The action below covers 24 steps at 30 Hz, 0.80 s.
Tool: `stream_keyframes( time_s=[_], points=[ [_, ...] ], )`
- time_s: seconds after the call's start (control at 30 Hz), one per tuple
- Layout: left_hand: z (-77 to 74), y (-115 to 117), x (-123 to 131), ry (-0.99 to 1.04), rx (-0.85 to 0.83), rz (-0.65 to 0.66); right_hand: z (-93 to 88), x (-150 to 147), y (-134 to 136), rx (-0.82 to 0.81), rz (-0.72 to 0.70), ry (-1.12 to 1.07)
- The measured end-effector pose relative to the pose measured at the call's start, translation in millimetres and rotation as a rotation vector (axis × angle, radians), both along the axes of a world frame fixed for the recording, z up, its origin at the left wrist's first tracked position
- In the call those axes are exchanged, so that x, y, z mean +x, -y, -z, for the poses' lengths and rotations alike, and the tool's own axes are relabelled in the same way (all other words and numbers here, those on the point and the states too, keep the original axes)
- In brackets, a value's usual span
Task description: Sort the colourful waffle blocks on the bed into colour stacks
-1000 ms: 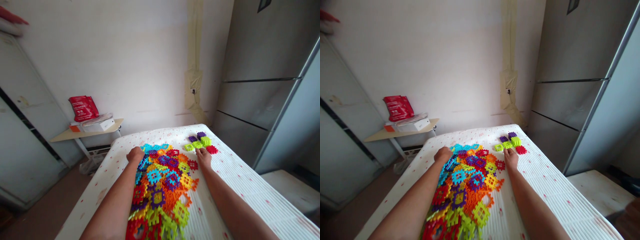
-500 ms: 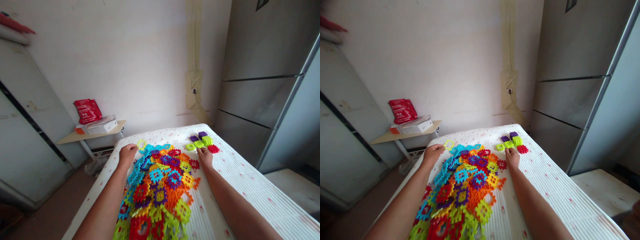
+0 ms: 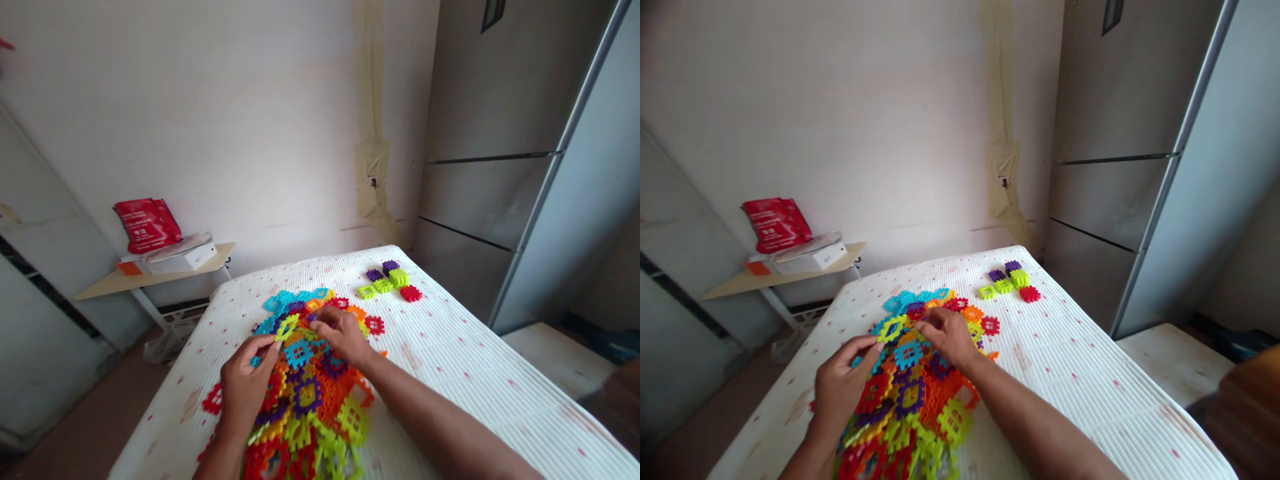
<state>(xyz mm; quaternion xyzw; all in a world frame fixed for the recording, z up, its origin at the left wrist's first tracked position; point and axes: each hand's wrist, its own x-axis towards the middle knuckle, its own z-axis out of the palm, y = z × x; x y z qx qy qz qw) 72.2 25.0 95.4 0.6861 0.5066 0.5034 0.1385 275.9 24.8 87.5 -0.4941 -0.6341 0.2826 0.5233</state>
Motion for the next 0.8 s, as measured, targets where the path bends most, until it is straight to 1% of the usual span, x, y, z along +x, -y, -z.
stream_keyframes(
  time_s=[0.1, 0.17, 0.27, 0.33, 0.37, 0.43, 0.5, 0.53, 0.6, 0.63, 0.7, 0.73, 0.8],
  points=[
    [0.4, 8.9, 7.4, -0.144, 0.186, 0.069, -10.4, -22.8, 13.3, 0.002, -0.112, -0.049],
    [1.0, 14.2, 11.6, -0.203, 0.298, 0.103, -10.8, -31.4, 18.7, 0.038, -0.137, -0.069],
    [1.0, 18.9, 15.4, -0.257, 0.437, 0.150, -7.5, -38.0, 20.4, 0.077, -0.134, -0.123],
    [0.4, 18.3, 14.3, -0.285, 0.499, 0.191, -8.1, -35.4, 17.4, 0.085, -0.098, -0.109],
    [0.0, 16.6, 11.9, -0.295, 0.517, 0.202, -10.2, -30.4, 14.9, 0.093, -0.057, -0.065],
    [-1.1, 11.0, 2.0, -0.290, 0.527, 0.188, -17.3, -11.5, 8.4, 0.118, 0.095, 0.121],
    [-2.5, 3.6, -14.5, -0.239, 0.486, 0.105, -24.7, 17.8, 1.3, 0.115, 0.323, 0.408],
    [-3.3, -0.3, -24.6, -0.196, 0.443, 0.033, -26.7, 34.7, -2.1, 0.082, 0.445, 0.561],
    [-4.3, -8.0, -45.9, -0.079, 0.314, -0.160, -24.4, 68.6, -8.0, -0.068, 0.654, 0.781],
    [-4.1, -11.7, -56.2, -0.005, 0.237, -0.271, -19.6, 83.6, -10.4, -0.148, 0.719, 0.853],
    [-1.5, -18.6, -74.6, 0.165, 0.062, -0.440, -4.1, 107.0, -14.3, -0.296, 0.778, 0.929],
    [1.4, -22.0, -82.6, 0.265, -0.008, -0.501, 5.4, 114.8, -15.9, -0.350, 0.785, 0.944],
    [10.6, -28.5, -96.2, 0.409, -0.114, -0.579, 23.7, 123.5, -18.8, -0.425, 0.786, 0.950]
  ],
)
